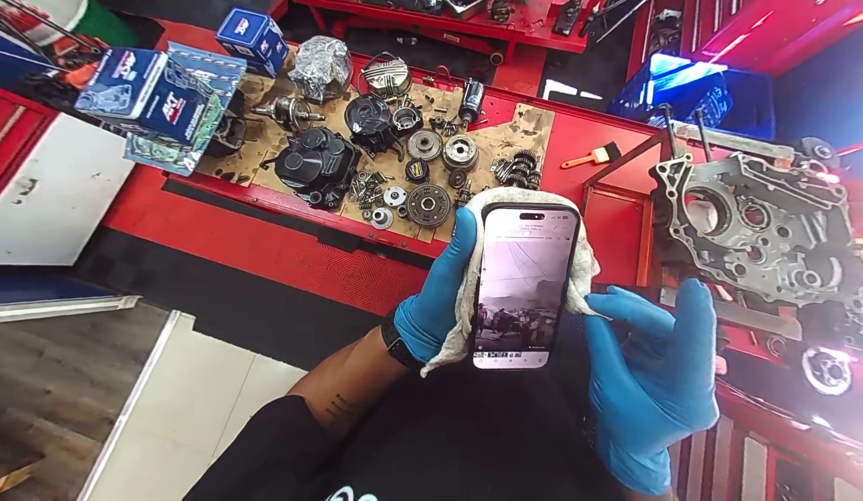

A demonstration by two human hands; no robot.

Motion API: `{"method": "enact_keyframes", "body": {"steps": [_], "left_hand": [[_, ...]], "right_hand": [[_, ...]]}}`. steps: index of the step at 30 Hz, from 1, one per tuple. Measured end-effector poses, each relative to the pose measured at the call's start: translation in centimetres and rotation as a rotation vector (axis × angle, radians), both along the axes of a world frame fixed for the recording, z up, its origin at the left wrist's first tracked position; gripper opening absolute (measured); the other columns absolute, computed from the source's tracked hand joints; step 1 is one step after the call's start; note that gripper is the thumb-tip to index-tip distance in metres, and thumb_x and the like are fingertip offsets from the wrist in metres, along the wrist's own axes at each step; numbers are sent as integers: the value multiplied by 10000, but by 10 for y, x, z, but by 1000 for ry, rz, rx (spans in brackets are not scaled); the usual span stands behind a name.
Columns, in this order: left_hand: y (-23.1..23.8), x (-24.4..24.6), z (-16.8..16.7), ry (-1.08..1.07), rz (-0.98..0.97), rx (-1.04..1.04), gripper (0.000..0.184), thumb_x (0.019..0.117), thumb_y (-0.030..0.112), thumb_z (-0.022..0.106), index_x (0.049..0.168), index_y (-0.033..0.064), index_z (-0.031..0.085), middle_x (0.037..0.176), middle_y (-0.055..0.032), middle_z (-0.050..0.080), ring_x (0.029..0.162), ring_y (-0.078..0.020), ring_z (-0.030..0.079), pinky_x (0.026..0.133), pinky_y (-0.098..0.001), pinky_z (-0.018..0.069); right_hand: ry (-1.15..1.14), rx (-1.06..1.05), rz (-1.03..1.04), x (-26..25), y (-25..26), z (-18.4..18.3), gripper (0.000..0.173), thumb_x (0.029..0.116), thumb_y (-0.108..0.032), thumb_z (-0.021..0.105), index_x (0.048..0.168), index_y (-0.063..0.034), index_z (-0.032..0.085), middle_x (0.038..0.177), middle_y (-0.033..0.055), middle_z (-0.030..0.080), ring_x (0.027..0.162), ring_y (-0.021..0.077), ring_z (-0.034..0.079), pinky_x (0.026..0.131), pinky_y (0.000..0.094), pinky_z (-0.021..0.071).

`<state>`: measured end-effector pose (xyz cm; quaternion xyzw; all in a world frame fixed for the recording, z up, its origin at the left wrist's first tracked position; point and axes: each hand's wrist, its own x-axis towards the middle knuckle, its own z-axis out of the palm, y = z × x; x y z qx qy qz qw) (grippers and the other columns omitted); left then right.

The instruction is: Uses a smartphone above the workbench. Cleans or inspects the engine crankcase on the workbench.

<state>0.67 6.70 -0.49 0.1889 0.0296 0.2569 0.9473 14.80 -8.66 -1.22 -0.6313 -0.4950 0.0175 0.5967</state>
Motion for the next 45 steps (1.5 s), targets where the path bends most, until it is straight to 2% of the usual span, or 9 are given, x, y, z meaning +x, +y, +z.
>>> {"method": "enact_keyframes", "body": {"steps": [6,10,15,18,23,29,32,37,45], "left_hand": [[0,1,0,22,30,18,484,1012,551,518,1241,154,674,1162,-59,736,1118,-130,694,970,-320,574],[0,1,1,-8,21,45,498,1034,542,469,1292,160,658,1206,-54,724,1156,-126,679,988,-318,568],[1,2,-1,2,18,18,482,1011,540,526,1266,155,664,1181,-60,729,1135,-134,687,975,-325,572],[1,3,-1,20,22,22,487,1002,555,537,1259,161,663,1172,-55,729,1129,-131,687,972,-325,573],[2,4,-1,15,20,25,485,990,554,557,1251,161,668,1164,-50,735,1121,-123,692,972,-314,573],[3,4,-2,15,27,53,487,997,561,534,1246,169,680,1166,-41,737,1125,-115,689,976,-312,570],[2,5,-1,1,13,30,501,1003,568,517,1248,161,675,1168,-47,733,1126,-122,688,977,-316,568],[1,3,-1,-7,-53,-31,531,982,611,527,1233,170,683,1156,-43,736,1106,-120,695,958,-314,574],[0,3,-5,-28,-55,-25,524,989,596,530,1242,162,681,1157,-47,735,1101,-122,698,954,-315,576]], "right_hand": [[9,-5,-6,1,-1,0,666,939,-46,682,1527,-245,441,1115,-109,743,1054,81,709,995,296,579],[11,-2,0,2,-1,-1,643,941,-44,682,1517,-219,455,1110,-105,744,1046,76,709,988,292,582],[31,3,11,3,-1,-1,607,944,-47,693,1495,-184,481,1101,-83,747,1021,77,715,949,265,596],[44,6,11,4,0,-1,573,938,-42,699,1465,-162,510,1082,-68,746,992,79,715,916,252,602],[70,10,7,4,0,-2,517,931,-36,706,1413,-147,556,1063,-63,745,987,85,713,923,259,599],[80,21,2,4,1,-1,449,931,-43,712,1350,-157,600,1035,-63,746,958,86,717,892,255,607],[61,23,-22,4,1,-2,387,929,-58,722,1292,-160,635,1039,-61,743,963,81,713,888,252,605],[-20,7,-71,4,-2,-2,169,932,-75,729,1085,-135,766,1079,-26,719,1060,90,678,921,224,574],[-2,8,-78,3,-2,-2,94,932,-110,739,1014,-143,772,1040,-39,706,1045,81,676,912,214,574]]}}
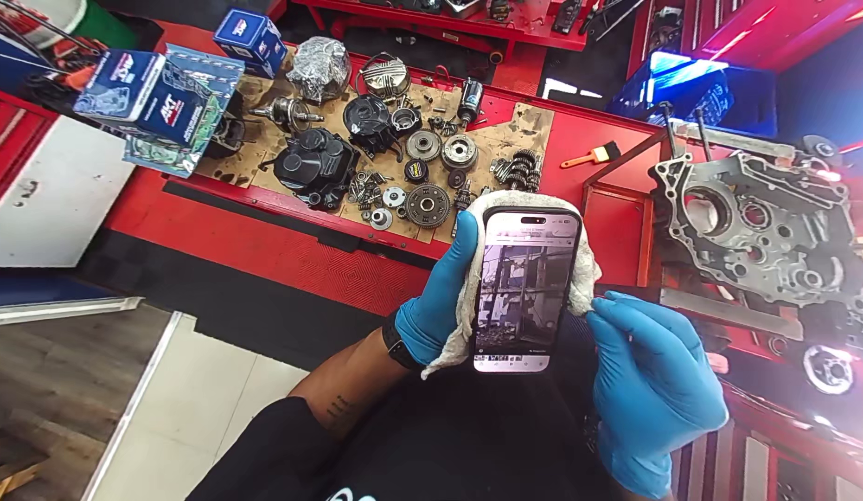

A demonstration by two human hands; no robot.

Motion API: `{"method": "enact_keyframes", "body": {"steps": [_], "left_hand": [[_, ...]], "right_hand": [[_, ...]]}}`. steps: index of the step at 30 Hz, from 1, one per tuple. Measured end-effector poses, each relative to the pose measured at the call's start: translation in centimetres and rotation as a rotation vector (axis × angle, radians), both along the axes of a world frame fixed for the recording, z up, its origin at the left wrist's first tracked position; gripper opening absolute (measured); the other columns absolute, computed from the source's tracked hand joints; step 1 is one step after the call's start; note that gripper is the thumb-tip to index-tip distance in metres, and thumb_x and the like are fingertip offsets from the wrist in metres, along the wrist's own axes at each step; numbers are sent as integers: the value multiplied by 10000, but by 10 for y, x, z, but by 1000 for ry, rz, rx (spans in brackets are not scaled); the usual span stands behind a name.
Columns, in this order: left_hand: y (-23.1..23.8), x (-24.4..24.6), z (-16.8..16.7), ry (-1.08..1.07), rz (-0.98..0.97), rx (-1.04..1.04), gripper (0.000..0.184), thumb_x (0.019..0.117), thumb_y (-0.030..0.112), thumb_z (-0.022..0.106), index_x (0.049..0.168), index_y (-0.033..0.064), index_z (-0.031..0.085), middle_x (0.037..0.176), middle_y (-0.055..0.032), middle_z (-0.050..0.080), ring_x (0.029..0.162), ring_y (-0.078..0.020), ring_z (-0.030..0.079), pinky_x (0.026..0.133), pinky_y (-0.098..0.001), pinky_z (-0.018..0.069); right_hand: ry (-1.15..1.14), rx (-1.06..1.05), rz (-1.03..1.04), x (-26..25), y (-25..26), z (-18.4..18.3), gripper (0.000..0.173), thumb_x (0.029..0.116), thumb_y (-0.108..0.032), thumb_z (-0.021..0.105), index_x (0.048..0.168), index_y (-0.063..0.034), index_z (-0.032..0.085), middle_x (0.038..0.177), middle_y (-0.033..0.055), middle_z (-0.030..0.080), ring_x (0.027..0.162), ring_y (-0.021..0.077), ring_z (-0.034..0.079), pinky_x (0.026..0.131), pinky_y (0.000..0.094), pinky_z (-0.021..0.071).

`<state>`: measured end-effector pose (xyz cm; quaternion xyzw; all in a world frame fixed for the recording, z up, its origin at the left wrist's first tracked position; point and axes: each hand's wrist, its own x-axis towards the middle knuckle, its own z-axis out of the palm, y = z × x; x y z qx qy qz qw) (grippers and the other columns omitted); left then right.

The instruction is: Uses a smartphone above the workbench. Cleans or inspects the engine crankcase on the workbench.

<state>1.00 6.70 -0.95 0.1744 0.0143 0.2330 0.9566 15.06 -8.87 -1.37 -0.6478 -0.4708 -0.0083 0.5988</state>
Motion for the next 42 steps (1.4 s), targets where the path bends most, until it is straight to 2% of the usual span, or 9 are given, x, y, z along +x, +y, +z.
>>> {"method": "enact_keyframes", "body": {"steps": [8,20,26,30,42], "left_hand": [[1,0,1,11,53,36,510,1005,568,516,1243,147,679,1169,-64,732,1123,-137,692,971,-327,572],[1,-2,3,29,70,46,512,998,579,519,1250,164,680,1177,-55,732,1131,-136,689,979,-332,570],[0,-1,2,10,59,35,502,1006,567,511,1239,158,686,1170,-57,735,1132,-130,688,987,-325,564],[-1,-1,0,31,75,50,494,991,563,545,1221,152,692,1158,-57,738,1116,-131,695,980,-324,569],[0,0,0,12,57,41,499,1000,559,534,1230,141,681,1152,-68,735,1108,-138,698,970,-325,572]], "right_hand": [[-19,-37,23,0,0,0,182,943,-68,714,1104,-128,774,1093,-13,711,1081,93,670,948,229,567],[-54,-116,40,-1,0,0,251,938,-42,696,1168,-109,771,1111,31,698,1086,74,642,944,185,534],[-17,-88,24,1,-2,1,129,948,-92,711,1048,-126,784,1043,-4,687,1028,55,647,890,169,545],[6,-67,7,1,-1,0,88,937,-116,732,1012,-137,773,1028,-27,687,1019,52,652,881,168,549],[45,-24,-10,2,-1,0,71,880,-174,804,913,-168,742,966,-68,693,951,45,669,838,173,567]]}}
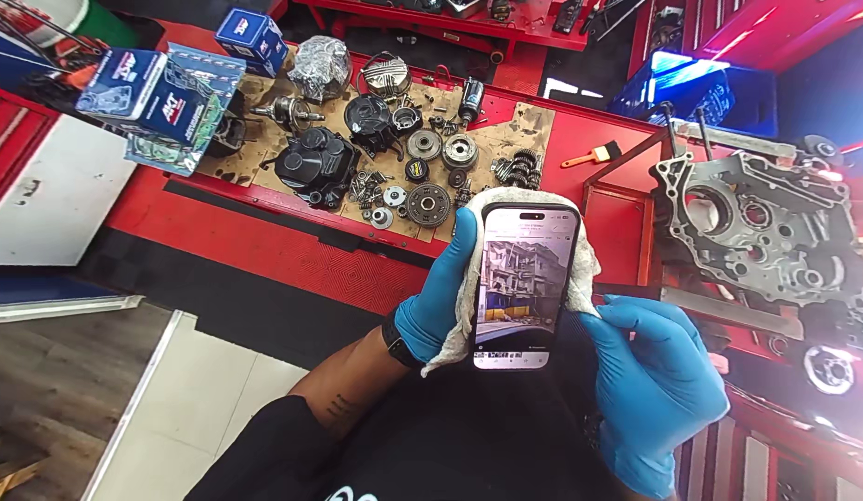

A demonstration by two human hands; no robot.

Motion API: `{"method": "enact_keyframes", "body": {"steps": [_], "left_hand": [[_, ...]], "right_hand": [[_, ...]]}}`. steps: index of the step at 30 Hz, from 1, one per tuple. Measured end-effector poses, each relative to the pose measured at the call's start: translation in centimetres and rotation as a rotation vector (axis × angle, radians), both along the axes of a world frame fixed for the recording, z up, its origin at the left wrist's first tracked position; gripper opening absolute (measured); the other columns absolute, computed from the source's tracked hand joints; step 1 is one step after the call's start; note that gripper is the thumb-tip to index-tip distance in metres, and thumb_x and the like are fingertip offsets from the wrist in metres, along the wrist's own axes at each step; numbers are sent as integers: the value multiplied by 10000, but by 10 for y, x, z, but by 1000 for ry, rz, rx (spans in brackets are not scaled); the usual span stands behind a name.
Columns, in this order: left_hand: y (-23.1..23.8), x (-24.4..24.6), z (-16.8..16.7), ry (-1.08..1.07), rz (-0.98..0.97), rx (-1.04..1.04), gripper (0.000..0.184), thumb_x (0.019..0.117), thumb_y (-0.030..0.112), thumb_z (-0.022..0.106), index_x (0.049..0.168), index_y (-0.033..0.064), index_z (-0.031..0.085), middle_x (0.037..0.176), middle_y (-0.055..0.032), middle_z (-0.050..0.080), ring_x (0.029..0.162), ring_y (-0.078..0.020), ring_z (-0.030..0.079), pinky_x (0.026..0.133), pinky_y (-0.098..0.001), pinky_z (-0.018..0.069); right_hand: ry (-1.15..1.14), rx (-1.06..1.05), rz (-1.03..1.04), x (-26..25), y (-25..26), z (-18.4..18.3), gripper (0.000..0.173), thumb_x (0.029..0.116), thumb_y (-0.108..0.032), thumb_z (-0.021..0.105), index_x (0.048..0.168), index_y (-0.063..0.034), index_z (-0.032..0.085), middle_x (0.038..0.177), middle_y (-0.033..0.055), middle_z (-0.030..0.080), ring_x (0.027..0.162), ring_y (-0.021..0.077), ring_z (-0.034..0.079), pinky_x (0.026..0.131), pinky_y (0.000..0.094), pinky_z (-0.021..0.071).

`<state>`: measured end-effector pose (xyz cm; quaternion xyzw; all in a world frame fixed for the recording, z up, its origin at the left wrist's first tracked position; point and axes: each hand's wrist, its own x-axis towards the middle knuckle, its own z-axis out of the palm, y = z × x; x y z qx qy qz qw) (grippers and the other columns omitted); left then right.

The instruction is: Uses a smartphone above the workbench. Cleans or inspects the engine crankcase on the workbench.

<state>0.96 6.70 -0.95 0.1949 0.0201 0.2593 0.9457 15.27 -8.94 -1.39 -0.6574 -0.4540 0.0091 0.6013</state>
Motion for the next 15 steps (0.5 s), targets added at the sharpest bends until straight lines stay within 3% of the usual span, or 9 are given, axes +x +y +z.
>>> {"method": "enact_keyframes", "body": {"steps": [10,15], "left_hand": [[1,1,0,5,-2,2,491,996,558,544,1224,146,683,1147,-62,737,1103,-134,698,969,-326,573],[2,1,1,33,2,0,496,987,569,551,1212,149,688,1129,-60,742,1084,-132,706,954,-320,581]], "right_hand": [[-53,-32,29,3,1,0,24,950,-151,722,934,-134,716,986,-50,695,988,44,667,870,177,560],[-82,-56,41,4,0,0,96,993,-105,650,999,-92,746,1038,-3,709,1035,61,665,896,184,552]]}}
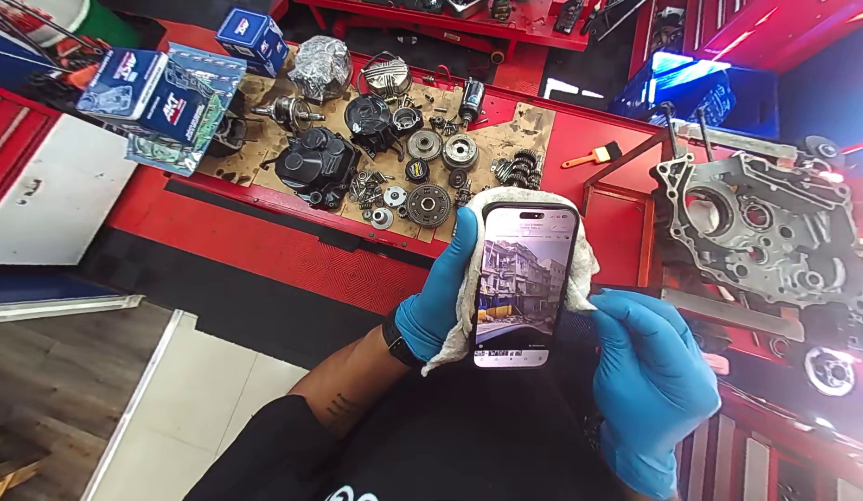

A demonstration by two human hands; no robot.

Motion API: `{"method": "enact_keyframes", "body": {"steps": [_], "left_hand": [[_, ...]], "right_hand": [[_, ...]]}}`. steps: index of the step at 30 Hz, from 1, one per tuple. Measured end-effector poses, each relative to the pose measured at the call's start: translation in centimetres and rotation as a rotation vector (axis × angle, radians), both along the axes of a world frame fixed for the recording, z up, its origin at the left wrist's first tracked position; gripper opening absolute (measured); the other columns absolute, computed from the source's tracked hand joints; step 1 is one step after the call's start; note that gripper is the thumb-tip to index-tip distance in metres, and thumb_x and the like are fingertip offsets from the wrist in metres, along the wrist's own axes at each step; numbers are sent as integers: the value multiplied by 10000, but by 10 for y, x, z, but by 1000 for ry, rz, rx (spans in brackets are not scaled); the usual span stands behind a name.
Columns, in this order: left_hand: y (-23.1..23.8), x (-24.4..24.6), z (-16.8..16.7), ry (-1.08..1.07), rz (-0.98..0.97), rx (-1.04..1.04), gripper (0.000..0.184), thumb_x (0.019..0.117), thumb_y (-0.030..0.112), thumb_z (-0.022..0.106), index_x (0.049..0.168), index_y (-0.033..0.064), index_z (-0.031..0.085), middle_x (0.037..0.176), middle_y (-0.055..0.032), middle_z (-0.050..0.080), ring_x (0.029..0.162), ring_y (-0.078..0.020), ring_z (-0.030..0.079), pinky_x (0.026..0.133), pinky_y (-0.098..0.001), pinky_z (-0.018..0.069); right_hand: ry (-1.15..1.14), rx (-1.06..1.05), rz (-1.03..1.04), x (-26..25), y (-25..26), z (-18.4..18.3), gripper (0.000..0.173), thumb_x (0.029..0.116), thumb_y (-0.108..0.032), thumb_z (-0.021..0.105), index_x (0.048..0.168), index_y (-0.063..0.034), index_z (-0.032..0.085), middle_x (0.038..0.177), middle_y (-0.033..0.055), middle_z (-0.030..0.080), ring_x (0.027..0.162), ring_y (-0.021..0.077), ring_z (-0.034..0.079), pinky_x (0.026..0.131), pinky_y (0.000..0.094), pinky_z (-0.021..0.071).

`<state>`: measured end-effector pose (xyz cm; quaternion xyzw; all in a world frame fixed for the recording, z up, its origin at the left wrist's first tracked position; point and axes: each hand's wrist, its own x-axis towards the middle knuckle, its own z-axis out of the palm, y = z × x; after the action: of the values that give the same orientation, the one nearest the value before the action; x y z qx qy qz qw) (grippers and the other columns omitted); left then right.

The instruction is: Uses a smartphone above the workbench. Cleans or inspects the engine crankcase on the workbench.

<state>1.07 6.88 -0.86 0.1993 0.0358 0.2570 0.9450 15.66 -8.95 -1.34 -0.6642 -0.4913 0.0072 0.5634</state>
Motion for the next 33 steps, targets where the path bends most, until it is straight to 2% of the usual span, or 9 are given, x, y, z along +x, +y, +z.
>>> {"method": "enact_keyframes", "body": {"steps": [3,5,8,10,12,14,24,28,33], "left_hand": [[0,1,-1,5,8,2,506,984,578,547,1226,153,676,1133,-59,741,1087,-130,705,950,-318,583],[-2,2,-2,25,19,10,518,996,588,513,1242,159,666,1143,-55,740,1099,-128,702,957,-320,580],[-5,4,-5,61,26,44,540,1014,601,458,1271,161,640,1163,-42,732,1120,-123,690,972,-322,575],[-7,6,-8,66,-9,38,565,997,617,486,1291,156,629,1175,-49,726,1126,-133,686,978,-335,571],[-9,7,-9,58,-52,1,588,984,630,498,1290,147,635,1173,-60,726,1120,-139,688,978,-340,570],[-11,6,-8,51,-97,-34,589,977,640,503,1279,156,648,1166,-47,730,1114,-127,690,975,-327,569],[-15,3,-9,96,-87,33,598,994,631,483,1318,146,617,1208,-43,717,1157,-123,672,1003,-325,555],[-17,4,-8,83,-85,39,594,999,622,480,1316,139,617,1219,-33,711,1168,-108,661,1014,-312,545],[-14,1,-7,54,-104,-1,591,995,629,483,1304,148,632,1195,-52,721,1137,-129,681,983,-328,565]], "right_hand": [[-68,20,-10,2,1,2,214,1029,-82,548,1125,-82,739,1139,37,721,1129,122,665,985,272,553],[-123,40,12,3,2,5,291,1054,-134,459,1262,-128,663,1219,11,715,1221,147,639,1103,366,490],[-151,-13,140,2,7,11,518,1060,-350,429,1568,-282,358,1387,-78,652,1385,172,527,1242,501,295],[-155,-54,229,-1,13,13,738,1005,-538,490,1633,-342,156,1482,-105,577,1460,196,440,1261,611,151],[-161,-76,277,-4,19,13,935,928,-696,528,1646,-351,38,1535,-103,525,1492,224,395,1234,705,69],[-168,-101,303,-7,23,13,1070,856,-807,534,1642,-344,-26,1568,-107,484,1519,228,347,1216,732,14],[-166,-117,318,-13,32,15,1195,787,-866,554,1646,-289,-43,1557,-47,508,1499,227,385,1197,762,-3],[-184,-133,325,-14,34,12,1206,793,-861,555,1652,-208,17,1543,-2,526,1506,226,373,1201,751,-19],[-153,-102,298,-10,28,17,1128,806,-858,535,1642,-348,-26,1566,-98,487,1502,203,377,1219,723,-5]]}}
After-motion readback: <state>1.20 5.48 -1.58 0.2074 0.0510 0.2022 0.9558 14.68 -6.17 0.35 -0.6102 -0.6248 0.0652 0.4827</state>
